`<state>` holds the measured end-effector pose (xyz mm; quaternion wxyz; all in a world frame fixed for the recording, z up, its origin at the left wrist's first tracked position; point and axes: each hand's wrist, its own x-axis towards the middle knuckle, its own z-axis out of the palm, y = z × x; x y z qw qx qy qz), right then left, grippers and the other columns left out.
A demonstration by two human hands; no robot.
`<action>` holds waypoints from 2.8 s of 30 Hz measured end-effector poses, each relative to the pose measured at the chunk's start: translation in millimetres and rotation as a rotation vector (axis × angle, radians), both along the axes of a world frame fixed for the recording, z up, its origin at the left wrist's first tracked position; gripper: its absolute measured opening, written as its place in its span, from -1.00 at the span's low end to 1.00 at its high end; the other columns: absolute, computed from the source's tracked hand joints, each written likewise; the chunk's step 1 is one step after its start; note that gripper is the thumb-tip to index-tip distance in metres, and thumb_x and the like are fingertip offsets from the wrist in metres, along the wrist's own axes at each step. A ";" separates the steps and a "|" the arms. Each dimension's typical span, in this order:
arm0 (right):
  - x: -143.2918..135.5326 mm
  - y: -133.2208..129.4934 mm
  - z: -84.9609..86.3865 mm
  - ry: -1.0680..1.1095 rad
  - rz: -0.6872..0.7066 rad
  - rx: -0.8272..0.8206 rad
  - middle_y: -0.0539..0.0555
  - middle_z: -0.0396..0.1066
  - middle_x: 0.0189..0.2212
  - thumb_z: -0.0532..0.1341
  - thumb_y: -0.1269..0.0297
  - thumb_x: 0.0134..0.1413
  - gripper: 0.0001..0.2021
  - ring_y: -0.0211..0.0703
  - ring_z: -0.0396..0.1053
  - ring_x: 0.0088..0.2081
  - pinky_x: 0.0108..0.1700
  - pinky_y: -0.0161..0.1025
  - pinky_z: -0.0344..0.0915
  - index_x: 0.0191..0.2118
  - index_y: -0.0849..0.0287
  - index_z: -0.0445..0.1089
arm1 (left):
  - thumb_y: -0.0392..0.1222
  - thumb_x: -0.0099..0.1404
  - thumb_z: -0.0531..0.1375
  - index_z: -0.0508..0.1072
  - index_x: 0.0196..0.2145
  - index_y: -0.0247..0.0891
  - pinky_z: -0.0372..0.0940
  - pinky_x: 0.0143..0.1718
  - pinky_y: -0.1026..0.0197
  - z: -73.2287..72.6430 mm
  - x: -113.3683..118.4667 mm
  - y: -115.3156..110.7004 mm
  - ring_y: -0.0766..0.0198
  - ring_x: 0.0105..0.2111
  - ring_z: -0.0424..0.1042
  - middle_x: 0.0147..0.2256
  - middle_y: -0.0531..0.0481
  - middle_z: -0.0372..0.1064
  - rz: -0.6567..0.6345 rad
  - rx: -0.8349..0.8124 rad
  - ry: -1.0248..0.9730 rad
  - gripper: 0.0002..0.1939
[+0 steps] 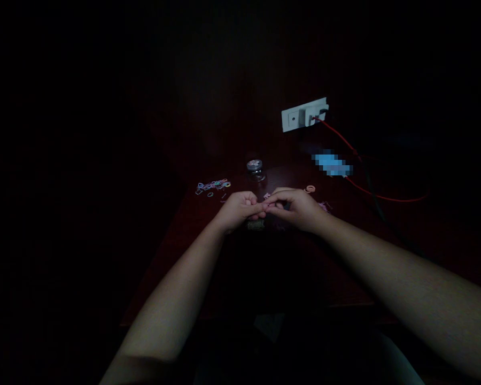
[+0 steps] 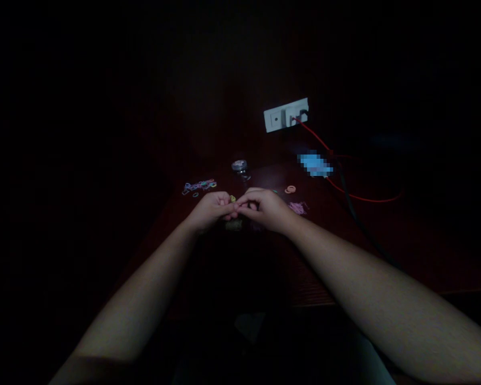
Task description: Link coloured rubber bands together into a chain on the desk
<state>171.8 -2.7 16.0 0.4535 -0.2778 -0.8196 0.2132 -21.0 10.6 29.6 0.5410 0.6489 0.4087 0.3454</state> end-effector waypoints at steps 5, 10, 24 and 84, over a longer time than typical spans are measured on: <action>2.7 0.9 1.5 0.009 -0.035 -0.034 0.06 0.38 -0.42 0.26 0.23 0.07 -0.84 -0.25 0.29 -0.43 -0.36 -0.26 0.25 -0.31 0.21 0.52 | -0.07 0.04 0.37 0.32 -0.47 -0.34 0.12 -0.61 0.47 -4.4 2.9 -2.5 0.52 -0.61 0.30 -0.53 0.03 0.42 0.038 -0.075 -0.048 -0.66; 2.2 4.3 -3.8 -0.008 -0.029 -0.054 0.06 0.37 -0.44 0.26 0.23 0.07 -0.84 -0.25 0.29 -0.44 -0.38 -0.27 0.23 -0.36 0.21 0.51 | -0.05 0.03 0.38 0.42 -0.40 -0.36 0.17 -0.59 0.47 -17.7 5.1 -4.1 0.53 -0.58 0.29 -0.51 0.03 0.40 0.086 -0.171 -0.112 -0.66; 2.7 -2.0 -0.8 0.009 -0.113 0.022 0.02 0.28 -0.49 0.17 0.34 0.12 -0.86 -0.26 0.24 -0.44 -0.38 -0.28 0.19 -0.40 0.21 0.44 | 0.02 0.16 0.29 0.52 -0.25 -0.32 0.38 -0.31 0.35 -27.7 13.6 -7.8 0.39 -0.35 0.45 -0.32 -0.07 0.49 0.146 -0.163 -0.292 -0.66; 2.0 3.3 -6.1 -0.074 -0.117 0.028 0.07 0.40 -0.39 0.11 0.31 0.20 -0.86 -0.18 0.33 -0.32 -0.25 -0.24 0.23 -0.32 0.20 0.39 | -0.18 0.20 0.23 0.51 -0.19 -0.24 0.36 -0.28 0.26 -26.6 6.8 -11.2 0.30 -0.33 0.42 -0.27 -0.06 0.44 0.232 0.664 0.132 -0.79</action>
